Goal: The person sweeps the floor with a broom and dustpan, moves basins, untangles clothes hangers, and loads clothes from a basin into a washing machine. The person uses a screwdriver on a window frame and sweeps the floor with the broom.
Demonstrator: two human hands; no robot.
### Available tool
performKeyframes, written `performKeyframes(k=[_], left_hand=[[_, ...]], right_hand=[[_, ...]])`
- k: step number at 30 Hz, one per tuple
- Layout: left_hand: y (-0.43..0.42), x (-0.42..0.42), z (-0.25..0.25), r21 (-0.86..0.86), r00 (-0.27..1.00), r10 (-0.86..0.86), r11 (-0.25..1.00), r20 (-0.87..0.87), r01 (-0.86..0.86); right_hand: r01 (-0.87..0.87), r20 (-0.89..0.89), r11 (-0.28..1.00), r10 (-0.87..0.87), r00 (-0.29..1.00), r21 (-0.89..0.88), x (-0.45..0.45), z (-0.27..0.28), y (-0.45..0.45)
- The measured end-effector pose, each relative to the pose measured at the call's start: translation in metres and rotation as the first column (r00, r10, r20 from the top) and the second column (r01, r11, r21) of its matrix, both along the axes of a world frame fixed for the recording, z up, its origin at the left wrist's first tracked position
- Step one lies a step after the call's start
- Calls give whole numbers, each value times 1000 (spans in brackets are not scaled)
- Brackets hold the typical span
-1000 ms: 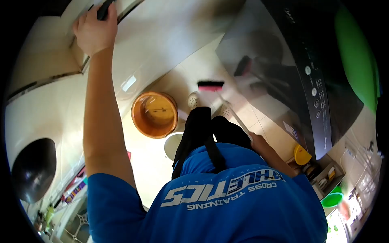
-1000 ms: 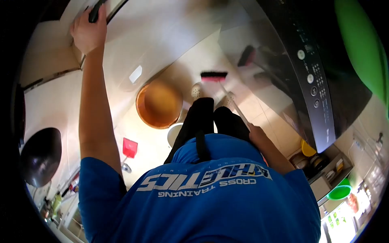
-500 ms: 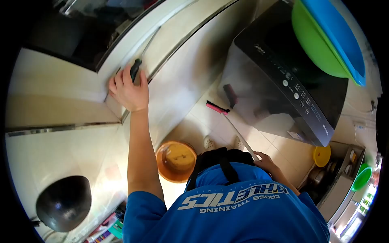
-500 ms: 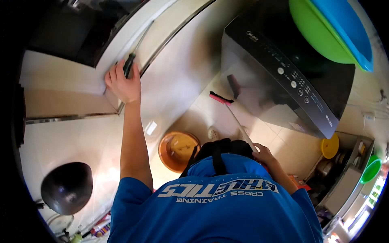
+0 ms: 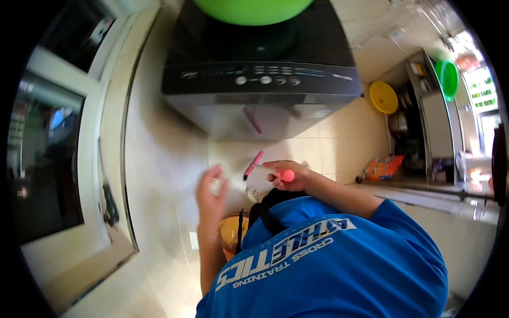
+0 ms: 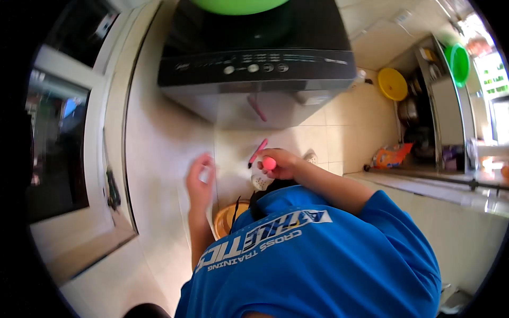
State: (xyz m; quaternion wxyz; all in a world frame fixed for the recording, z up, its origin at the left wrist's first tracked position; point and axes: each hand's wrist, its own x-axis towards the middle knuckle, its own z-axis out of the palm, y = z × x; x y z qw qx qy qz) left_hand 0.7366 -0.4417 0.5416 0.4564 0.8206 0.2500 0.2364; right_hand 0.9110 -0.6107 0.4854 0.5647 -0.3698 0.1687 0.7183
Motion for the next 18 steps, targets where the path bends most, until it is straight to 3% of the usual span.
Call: performKeyframes(k=[2,4,12,18], left_hand=[[-33,11,0,-114,911,-361,932,-198,344],[-57,17,-8,-250,834,-492,865,-249,435],[-95,74,-8,-206,649,-629,767,-429,607],[-141,160,2,-200,585,-690,703,-427,683]], right_hand=[[111,18,993,-111,994,28,5,7,-9],[232,71,972,-229,971,-31,16,11,-27],[593,167,801,-576,800,-79,65,24,-121],[644,201,765,-629,751,-13,107,30,-180]])
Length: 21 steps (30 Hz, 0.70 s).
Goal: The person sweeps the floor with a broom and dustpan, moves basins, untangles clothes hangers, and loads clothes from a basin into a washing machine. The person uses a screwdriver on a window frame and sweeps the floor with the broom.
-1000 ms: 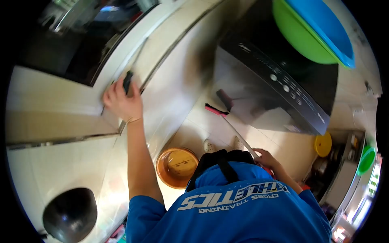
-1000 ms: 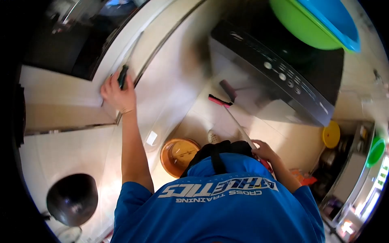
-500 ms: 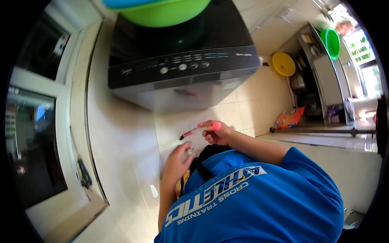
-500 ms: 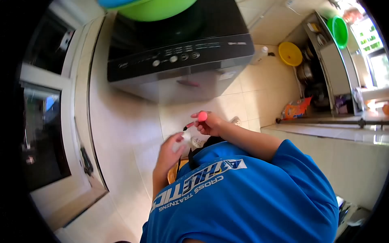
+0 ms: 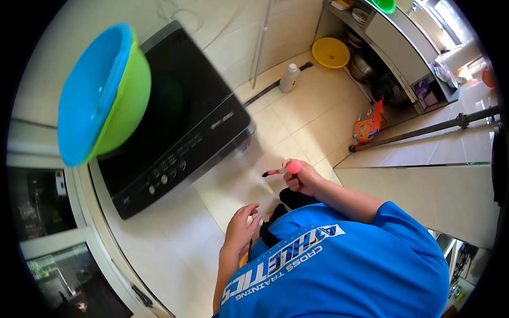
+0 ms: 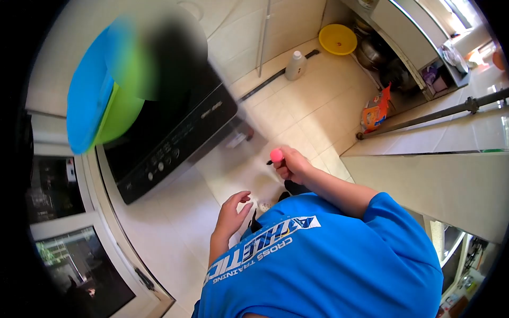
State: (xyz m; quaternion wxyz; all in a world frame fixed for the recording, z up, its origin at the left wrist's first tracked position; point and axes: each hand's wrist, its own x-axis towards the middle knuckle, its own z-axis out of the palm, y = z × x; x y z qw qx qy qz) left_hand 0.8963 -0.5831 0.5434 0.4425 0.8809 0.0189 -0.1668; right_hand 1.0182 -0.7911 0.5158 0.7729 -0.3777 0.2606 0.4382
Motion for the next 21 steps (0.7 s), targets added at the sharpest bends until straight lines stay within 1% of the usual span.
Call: performKeyframes(k=[1,2,3,4,5,7,9,10,12,13,14,15,16,17,18,20,21], left_hand=[[-13,15,-1,-8,999,-33,999,15,33],[-28,34,-2,-16,997,-63,998,39,64],[-44,52,0,-42,996,-85,995,28,86],[-58,71,-3,-69,989,-127,989,74,132],[-74,88,-4,-58,984,-150,986,92,156],[-104,124,-1,-45,973,-195,978,125,202],[-131,155,-5,-241,977,-169,950,129,197],[-139,170,-9,-243,969,-198,943,146,229],[-151,200,-27,-378,979,-180,903,99,205],[-155,214,-46,-320,971,-178,921,159,221],[-154,232,-65,-322,964,-203,913,170,249],[-149,251,-84,-447,980,-185,872,75,199],[-156,266,-77,-431,991,-136,893,17,130],[-165,282,-61,-413,996,-84,909,-40,60],[-174,294,-44,-256,999,18,966,-28,-25],[-157,340,-82,-128,964,-55,988,258,91],[-149,367,-97,-140,976,-3,990,219,35]], right_hand=[[-26,23,999,26,999,19,7,3,-9],[-43,118,999,43,992,-6,12,0,-18],[-78,141,997,75,987,12,19,1,-28],[-114,161,993,108,981,29,28,4,-38],[-99,177,995,92,980,32,35,9,-47],[-141,199,989,132,971,35,49,19,-59],[-201,283,973,164,945,109,61,27,-71],[-226,337,963,166,927,148,67,35,-75],[-156,326,976,98,940,155,78,54,-84],[-113,362,980,48,931,162,87,53,-91],[-89,371,984,25,928,156,96,58,-97],[-8,426,998,-21,904,65,104,63,-104],[88,479,996,-66,876,-24,110,66,-113],[117,499,993,-97,861,-9,118,56,-123],[163,493,987,-132,860,-19,124,47,-132],[149,468,987,-106,877,-56,140,32,-148],[171,427,981,-114,897,-97,147,29,-154]])
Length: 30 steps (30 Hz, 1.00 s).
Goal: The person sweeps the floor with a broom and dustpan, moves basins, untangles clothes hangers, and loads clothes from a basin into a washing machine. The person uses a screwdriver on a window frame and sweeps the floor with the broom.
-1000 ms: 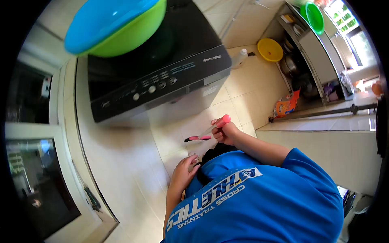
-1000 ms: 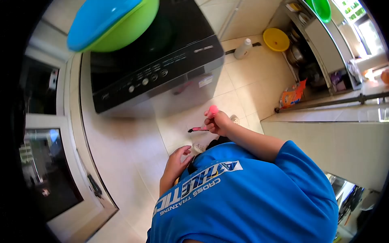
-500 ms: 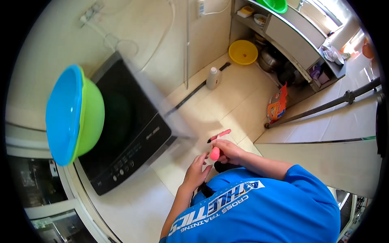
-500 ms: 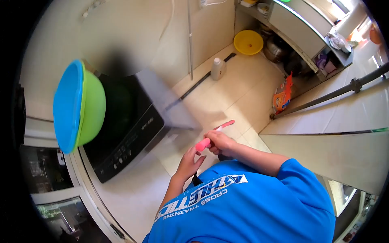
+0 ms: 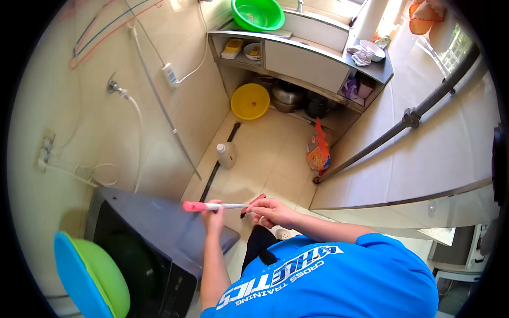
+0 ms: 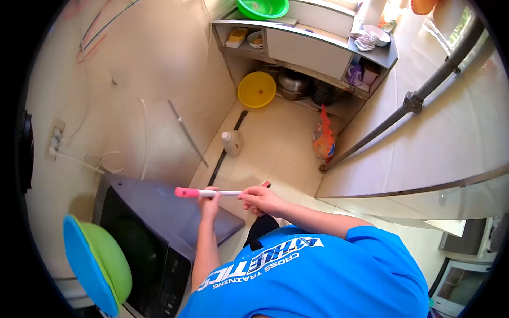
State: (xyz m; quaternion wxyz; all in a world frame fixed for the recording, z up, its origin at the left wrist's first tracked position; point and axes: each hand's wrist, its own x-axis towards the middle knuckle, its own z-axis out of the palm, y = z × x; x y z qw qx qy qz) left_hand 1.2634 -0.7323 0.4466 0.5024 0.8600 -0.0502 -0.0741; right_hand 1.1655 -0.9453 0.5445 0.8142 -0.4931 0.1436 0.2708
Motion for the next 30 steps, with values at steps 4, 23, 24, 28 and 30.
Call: performKeyframes(k=[4,23,24,28,30], left_hand=[[26,87,-60,-125,977,184,972,-107,-197],[56,334,-73,-5,931,323,944,-171,-329],[55,341,-78,3,924,353,934,-147,-356],[57,377,-110,72,885,465,884,-40,-461],[54,387,-105,123,862,505,859,-52,-496]], right_hand=[[85,-117,980,-108,987,-182,32,-14,-30],[-507,-442,434,248,862,-745,148,-120,-123],[-464,-425,473,194,884,-749,157,-117,-125],[-424,-396,491,166,903,-761,180,-119,-153],[-393,-377,496,138,916,-774,187,-125,-169]])
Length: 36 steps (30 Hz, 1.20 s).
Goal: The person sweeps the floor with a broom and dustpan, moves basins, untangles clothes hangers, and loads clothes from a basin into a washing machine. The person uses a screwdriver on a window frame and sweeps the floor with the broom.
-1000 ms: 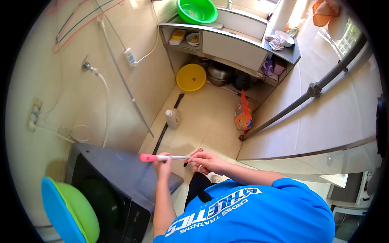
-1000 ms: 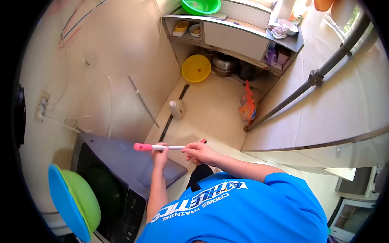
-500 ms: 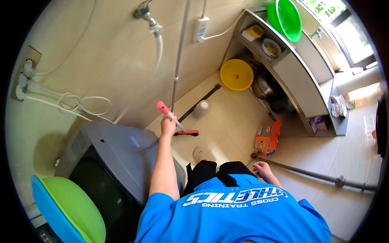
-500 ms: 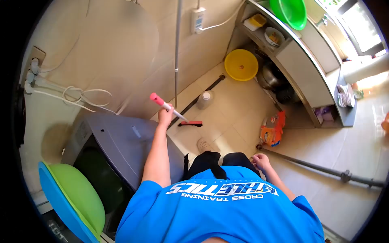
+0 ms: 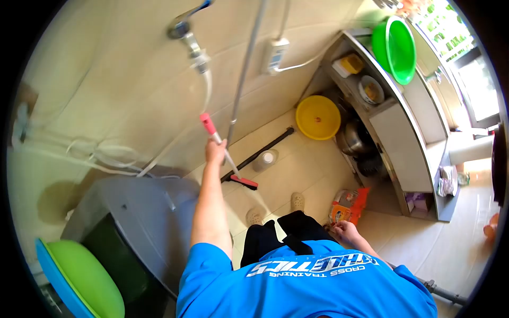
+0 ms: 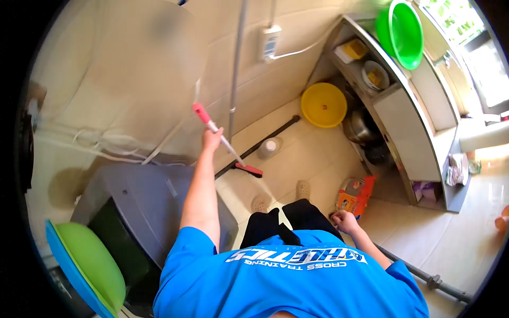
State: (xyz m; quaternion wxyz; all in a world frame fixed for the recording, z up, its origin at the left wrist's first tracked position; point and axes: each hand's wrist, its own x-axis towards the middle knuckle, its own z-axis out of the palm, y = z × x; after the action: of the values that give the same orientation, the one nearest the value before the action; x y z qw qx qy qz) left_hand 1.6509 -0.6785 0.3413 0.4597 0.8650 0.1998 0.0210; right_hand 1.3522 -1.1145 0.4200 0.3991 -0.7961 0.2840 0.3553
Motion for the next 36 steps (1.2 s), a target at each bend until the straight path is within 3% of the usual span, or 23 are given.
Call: performKeyframes(k=[1,3,4,5,7,8,11,12,14,17,19,21,22,23,24,25,26,28,30,31,32,33,36], left_hand=[[2,8,-12,-50,1000,13,999,-18,-14],[-1,17,-7,108,996,-34,993,-79,42],[-1,19,-11,106,998,-45,993,-36,49],[0,23,-16,82,999,-48,995,-14,49],[0,29,-12,-7,996,31,999,-84,-32],[1,32,-7,-44,984,87,995,-155,-95],[1,39,0,-278,968,175,935,-178,-220],[-18,29,30,-240,965,177,945,-193,-221],[-21,29,32,-203,966,211,949,-151,-239],[-20,14,17,-244,962,199,939,-186,-241],[-20,-15,-2,-281,961,139,937,-238,-205],[-61,-61,19,-342,922,201,885,-332,-316],[-59,-80,2,-410,910,206,841,-361,-353],[-42,-98,-33,-453,916,54,857,-397,-246],[-34,-119,-62,-413,910,24,886,-414,-212],[-41,-144,-76,-411,916,28,888,-401,-207],[-55,-167,-67,-524,891,29,800,-453,-293],[-69,-202,-74,-444,877,-50,875,-478,-192],[-64,-237,-92,-298,882,-147,954,-449,7],[-98,-243,-48,-306,836,-10,933,-548,-190],[-116,-249,-25,-336,834,-29,922,-551,-190],[-140,-252,1,-350,860,-26,919,-510,-180],[-171,-243,17,-398,915,-148,917,-376,-15]], right_hand=[[-56,22,998,57,998,-43,2,0,-12],[-152,105,971,173,979,-184,-5,-8,-45],[-29,15,991,31,999,-131,-4,-4,-56],[-237,135,944,271,953,-229,-10,-15,-79],[-131,142,945,180,973,-298,-4,4,-102],[-132,217,903,237,947,-410,-9,-7,-128],[287,583,795,101,806,-535,2,21,-192],[446,691,719,66,720,-534,8,35,-207],[728,846,500,16,533,-468,15,69,-247],[832,844,248,-86,529,-496,19,120,-309],[844,839,42,151,523,-535,23,133,-357],[847,847,16,32,531,-531,35,143,-395],[839,835,64,-81,544,-540,42,138,-416],[830,808,115,-190,558,-546,48,131,-430],[792,757,39,-270,595,-609,58,125,-429],[750,737,-18,-207,644,-661,65,128,-419],[769,761,-8,-150,631,-639,66,124,-414],[811,811,42,0,584,-584,70,119,-402],[822,868,285,229,440,-492,78,117,-365],[795,918,462,144,370,-393,86,129,-332],[710,960,651,122,251,-268,98,137,-301],[626,983,776,-41,179,-82,108,139,-267],[250,913,938,-305,271,240,142,123,-203]])
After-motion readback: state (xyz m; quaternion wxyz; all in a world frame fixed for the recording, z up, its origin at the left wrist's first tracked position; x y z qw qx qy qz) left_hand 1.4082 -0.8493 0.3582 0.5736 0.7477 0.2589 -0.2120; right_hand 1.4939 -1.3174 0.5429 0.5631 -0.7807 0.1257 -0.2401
